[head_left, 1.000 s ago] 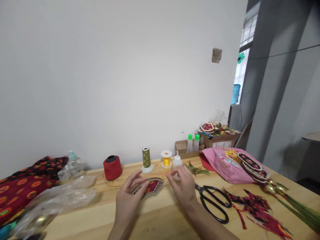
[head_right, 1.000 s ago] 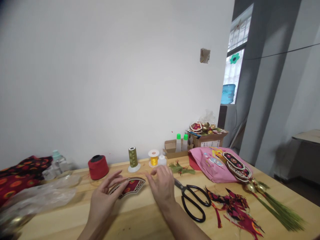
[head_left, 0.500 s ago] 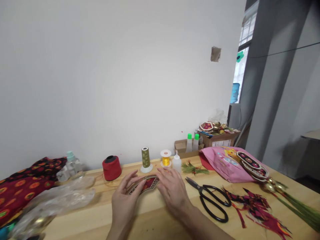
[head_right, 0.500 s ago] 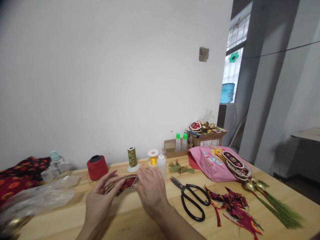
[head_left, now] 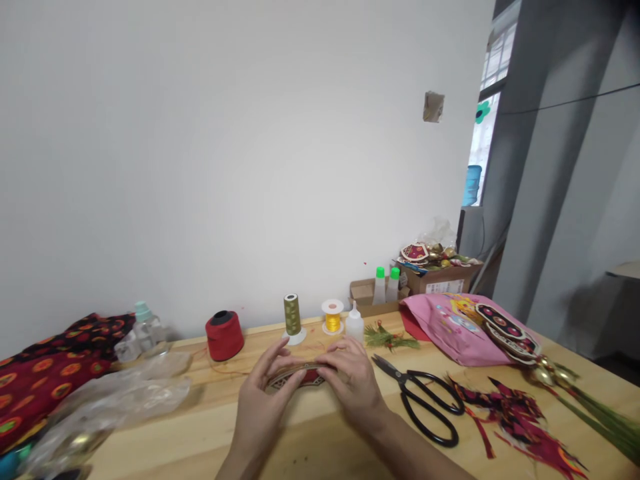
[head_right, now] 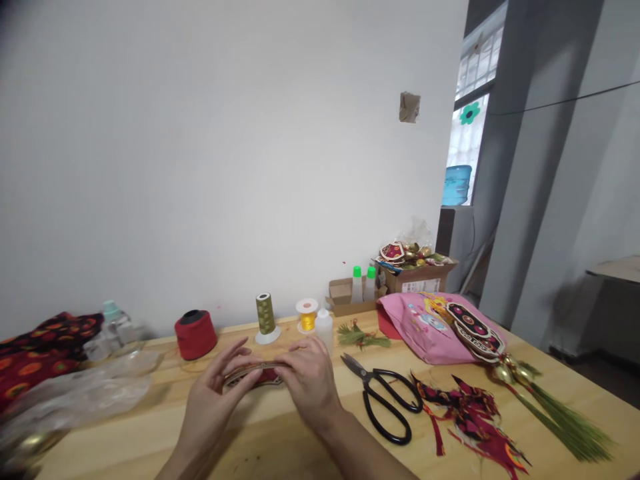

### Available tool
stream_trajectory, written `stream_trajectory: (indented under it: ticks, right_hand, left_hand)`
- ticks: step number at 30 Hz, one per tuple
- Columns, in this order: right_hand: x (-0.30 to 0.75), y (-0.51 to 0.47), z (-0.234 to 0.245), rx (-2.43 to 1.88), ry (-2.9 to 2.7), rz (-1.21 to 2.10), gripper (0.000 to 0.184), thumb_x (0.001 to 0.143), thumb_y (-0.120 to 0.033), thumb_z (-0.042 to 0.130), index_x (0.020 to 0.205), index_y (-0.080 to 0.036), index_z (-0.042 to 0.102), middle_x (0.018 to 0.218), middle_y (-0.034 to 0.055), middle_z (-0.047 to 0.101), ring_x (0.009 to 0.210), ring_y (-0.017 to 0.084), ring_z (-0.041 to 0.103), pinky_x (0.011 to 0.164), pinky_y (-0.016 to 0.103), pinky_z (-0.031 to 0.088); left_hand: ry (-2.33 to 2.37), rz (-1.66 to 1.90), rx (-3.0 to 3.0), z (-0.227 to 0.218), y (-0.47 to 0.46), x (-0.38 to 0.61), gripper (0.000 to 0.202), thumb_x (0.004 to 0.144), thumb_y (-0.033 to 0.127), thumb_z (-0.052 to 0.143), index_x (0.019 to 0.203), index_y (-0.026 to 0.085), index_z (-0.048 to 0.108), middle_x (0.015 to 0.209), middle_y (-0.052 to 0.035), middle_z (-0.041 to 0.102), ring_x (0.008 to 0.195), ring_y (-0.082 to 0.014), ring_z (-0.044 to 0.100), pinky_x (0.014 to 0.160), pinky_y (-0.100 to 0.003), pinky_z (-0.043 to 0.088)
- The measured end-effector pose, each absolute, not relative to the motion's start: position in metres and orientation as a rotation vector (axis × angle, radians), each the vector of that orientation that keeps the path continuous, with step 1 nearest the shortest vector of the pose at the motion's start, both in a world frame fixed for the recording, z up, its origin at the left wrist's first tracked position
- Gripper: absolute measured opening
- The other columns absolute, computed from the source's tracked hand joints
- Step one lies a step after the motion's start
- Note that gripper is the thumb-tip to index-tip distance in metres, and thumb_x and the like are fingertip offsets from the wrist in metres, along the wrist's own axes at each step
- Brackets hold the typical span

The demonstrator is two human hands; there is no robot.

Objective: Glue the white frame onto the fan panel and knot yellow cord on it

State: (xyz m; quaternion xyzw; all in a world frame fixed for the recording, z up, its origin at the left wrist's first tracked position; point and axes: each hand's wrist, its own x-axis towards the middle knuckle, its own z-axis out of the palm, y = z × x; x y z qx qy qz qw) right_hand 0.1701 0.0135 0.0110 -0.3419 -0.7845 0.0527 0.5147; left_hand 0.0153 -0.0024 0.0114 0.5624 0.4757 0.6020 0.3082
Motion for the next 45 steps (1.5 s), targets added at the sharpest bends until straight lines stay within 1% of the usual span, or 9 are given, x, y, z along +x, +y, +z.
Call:
stream_trajectory:
  ticks: [8,17,24,32,36,39,41,43,45]
  right_hand:
    - [0.168,0.009,0.013,-0.793,-1.888,0.088,0.013,0.075,-0.017,0.051,0.08,-0.024,0.061,0.071,-0.0015,0.063,0.081,0.016,0.049,0.079,0.034,0.033]
    - [0.171,0.011,0.012,-0.805,-1.839,0.035,0.014,0.076,-0.019,0.049,0.081,-0.025,0.06,0.07,-0.0008,0.063,0.078,0.017,0.05,0.079,0.036,0.032]
    - [0.177,0.016,0.011,-0.783,-1.652,0.008,0.011,0.074,-0.018,0.053,0.08,-0.022,0.06,0.072,0.0011,0.062,0.075,0.017,0.051,0.074,0.035,0.036]
    - [0.174,0.017,0.006,-0.814,-1.534,0.216,0.011,0.072,-0.02,0.054,0.08,-0.022,0.062,0.074,0.003,0.06,0.076,0.017,0.051,0.071,0.032,0.041]
    - [0.172,0.019,0.001,-0.858,-1.476,0.46,0.012,0.073,-0.022,0.053,0.081,-0.02,0.063,0.077,0.0038,0.058,0.075,0.016,0.053,0.068,0.029,0.044]
    - [0.172,0.018,0.001,-0.879,-1.487,0.459,0.012,0.072,-0.023,0.054,0.08,-0.021,0.063,0.077,0.0036,0.058,0.074,0.016,0.053,0.067,0.028,0.043]
    - [0.171,0.016,0.003,-0.869,-1.556,0.338,0.011,0.072,-0.023,0.054,0.079,-0.021,0.063,0.075,0.003,0.06,0.074,0.016,0.052,0.068,0.029,0.041]
    - [0.17,0.013,0.006,-0.844,-1.651,0.201,0.011,0.073,-0.021,0.054,0.08,-0.023,0.062,0.072,0.0015,0.062,0.074,0.016,0.051,0.07,0.031,0.038]
    - [0.169,0.01,0.009,-0.825,-1.722,0.111,0.011,0.074,-0.02,0.053,0.08,-0.024,0.062,0.07,-0.0003,0.063,0.075,0.016,0.05,0.072,0.032,0.035]
  left_hand:
    - [1.297,1.611,1.51,0.008,0.002,0.016,0.059,0.071,0.033,0.052,0.123,0.029,0.024,0.12,-0.0071,0.042,0.112,-0.0207,0.038,0.091,-0.035,0.031]
    - [1.413,1.732,1.405,0.006,0.004,0.013,0.065,0.067,0.035,0.055,0.124,0.026,0.025,0.121,-0.0077,0.04,0.117,-0.0205,0.03,0.098,-0.036,0.019]
    - [1.429,1.894,1.049,0.002,0.012,-0.003,0.058,0.066,0.038,0.055,0.118,0.027,0.032,0.121,-0.0068,0.042,0.115,-0.0195,0.034,0.096,-0.037,0.024]
    - [1.498,1.939,0.749,0.007,0.014,-0.019,0.03,0.058,0.04,0.061,0.076,0.016,0.058,0.07,0.0009,0.058,0.071,-0.0126,0.054,0.078,-0.029,0.039]
    - [1.257,2.002,0.81,0.01,0.011,-0.018,0.031,0.066,0.046,0.051,0.053,0.018,0.044,0.037,0.0106,0.032,0.036,-0.0051,0.032,0.044,-0.017,0.036]
    - [1.36,1.912,0.934,0.016,0.007,-0.013,0.041,0.068,0.05,0.045,0.044,0.019,0.034,0.032,0.0099,0.025,0.031,-0.0057,0.024,0.033,-0.018,0.024]
    - [1.428,1.835,1.086,0.018,0.007,-0.007,0.035,0.065,0.051,0.048,0.055,0.018,0.048,0.041,0.0062,0.044,0.041,-0.0081,0.041,0.042,-0.019,0.033]
    - [1.416,1.777,1.201,0.016,0.01,0.001,0.043,0.06,0.051,0.054,0.089,0.018,0.053,0.076,-0.0022,0.06,0.075,-0.0153,0.055,0.064,-0.024,0.041]
    - [1.405,1.715,1.257,0.01,0.014,0.008,0.063,0.057,0.049,0.058,0.111,0.02,0.041,0.11,-0.0091,0.05,0.105,-0.0209,0.043,0.083,-0.03,0.035]
